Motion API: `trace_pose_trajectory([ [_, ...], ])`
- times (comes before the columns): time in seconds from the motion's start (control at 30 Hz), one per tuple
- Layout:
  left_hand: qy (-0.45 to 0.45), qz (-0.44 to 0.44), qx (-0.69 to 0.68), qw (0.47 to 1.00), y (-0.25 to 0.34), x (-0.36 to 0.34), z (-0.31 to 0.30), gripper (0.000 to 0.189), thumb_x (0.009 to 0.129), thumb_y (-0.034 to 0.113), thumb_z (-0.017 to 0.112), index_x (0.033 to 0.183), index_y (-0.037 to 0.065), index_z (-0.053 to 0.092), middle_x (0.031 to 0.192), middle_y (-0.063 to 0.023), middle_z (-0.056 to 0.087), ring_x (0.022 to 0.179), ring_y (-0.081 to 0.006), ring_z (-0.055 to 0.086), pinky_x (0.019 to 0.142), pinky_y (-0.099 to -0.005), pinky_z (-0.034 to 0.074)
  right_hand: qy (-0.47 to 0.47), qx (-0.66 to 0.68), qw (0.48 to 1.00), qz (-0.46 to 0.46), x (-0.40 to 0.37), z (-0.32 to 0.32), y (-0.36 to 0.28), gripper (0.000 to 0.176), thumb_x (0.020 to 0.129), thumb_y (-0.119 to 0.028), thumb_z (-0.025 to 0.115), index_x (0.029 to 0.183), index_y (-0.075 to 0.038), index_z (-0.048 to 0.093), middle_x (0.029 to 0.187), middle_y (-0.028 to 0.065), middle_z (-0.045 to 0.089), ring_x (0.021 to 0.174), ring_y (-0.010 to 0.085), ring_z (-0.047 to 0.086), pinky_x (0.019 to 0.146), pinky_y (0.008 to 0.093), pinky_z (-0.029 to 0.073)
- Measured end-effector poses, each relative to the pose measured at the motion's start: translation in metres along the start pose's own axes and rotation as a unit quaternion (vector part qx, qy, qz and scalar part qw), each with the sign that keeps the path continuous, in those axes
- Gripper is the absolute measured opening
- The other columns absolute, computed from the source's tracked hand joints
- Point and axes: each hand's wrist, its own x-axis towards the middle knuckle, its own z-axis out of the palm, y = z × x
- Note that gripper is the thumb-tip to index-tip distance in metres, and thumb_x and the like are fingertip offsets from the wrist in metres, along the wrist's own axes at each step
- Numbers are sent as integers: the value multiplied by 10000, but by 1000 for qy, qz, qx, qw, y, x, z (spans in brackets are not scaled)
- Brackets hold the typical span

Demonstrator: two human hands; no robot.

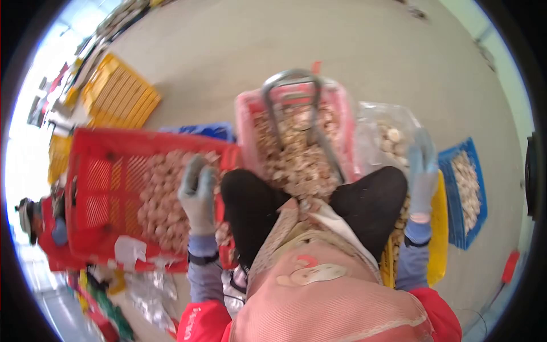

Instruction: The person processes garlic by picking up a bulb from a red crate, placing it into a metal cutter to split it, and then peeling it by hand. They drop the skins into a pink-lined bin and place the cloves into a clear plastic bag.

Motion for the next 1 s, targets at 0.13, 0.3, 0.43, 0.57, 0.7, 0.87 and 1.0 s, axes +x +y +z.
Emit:
trace_pose_trajectory([
  [0.13,182,-111,148,966,-66,28,-147,249,888,80,645,1129,29,682,863,-2,672,729,-74,581,642,-219,479,-97,83,991,51,-36,37,17,348,972,-119,546,1272,56,554,1240,119,618,1103,189,590,953,306,469],
  [0.3,-34,-117,592,797,-144,20,-181,399,795,243,663,1179,138,654,1016,-136,700,944,-298,679,826,-370,527,-298,11,954,30,-67,75,22,376,958,-134,569,1280,59,547,1151,135,652,993,181,614,880,291,483],
  [0.43,-163,-194,653,714,-128,33,-149,553,798,275,631,1336,174,551,1251,-147,623,1139,-315,604,971,-380,483,-267,-120,956,-24,-78,95,-5,423,933,-163,602,1296,45,535,1043,178,673,862,257,648,815,328,512],
  [0.57,-213,-235,584,748,-151,42,-177,554,825,299,582,1366,194,527,1302,-138,598,1171,-318,585,1002,-385,463,-260,-55,964,-28,-75,100,9,433,940,-196,605,1305,22,523,1042,217,654,866,315,642,759,366,503],
  [0.7,-137,-243,363,889,-168,17,-185,514,880,279,503,1363,102,518,1193,-142,659,1056,-255,648,914,-323,513,-282,-175,935,-125,-74,95,25,427,949,-214,601,1296,23,526,1077,230,647,926,354,631,793,372,501],
  [0.87,23,-311,-130,941,-139,3,-177,402,922,322,523,1280,144,569,954,-55,632,793,-226,661,671,-391,553,-278,-113,953,-32,-78,95,14,423,953,-222,598,1291,23,531,1091,234,641,969,365,622,857,378,491],
  [1.0,163,-270,-18,949,-135,32,-155,455,899,395,626,1271,136,584,913,-36,650,774,-203,662,686,-347,552,-283,-59,957,-10,-80,92,34,440,947,-224,601,1299,28,523,1091,236,641,982,355,624,857,383,489],
])
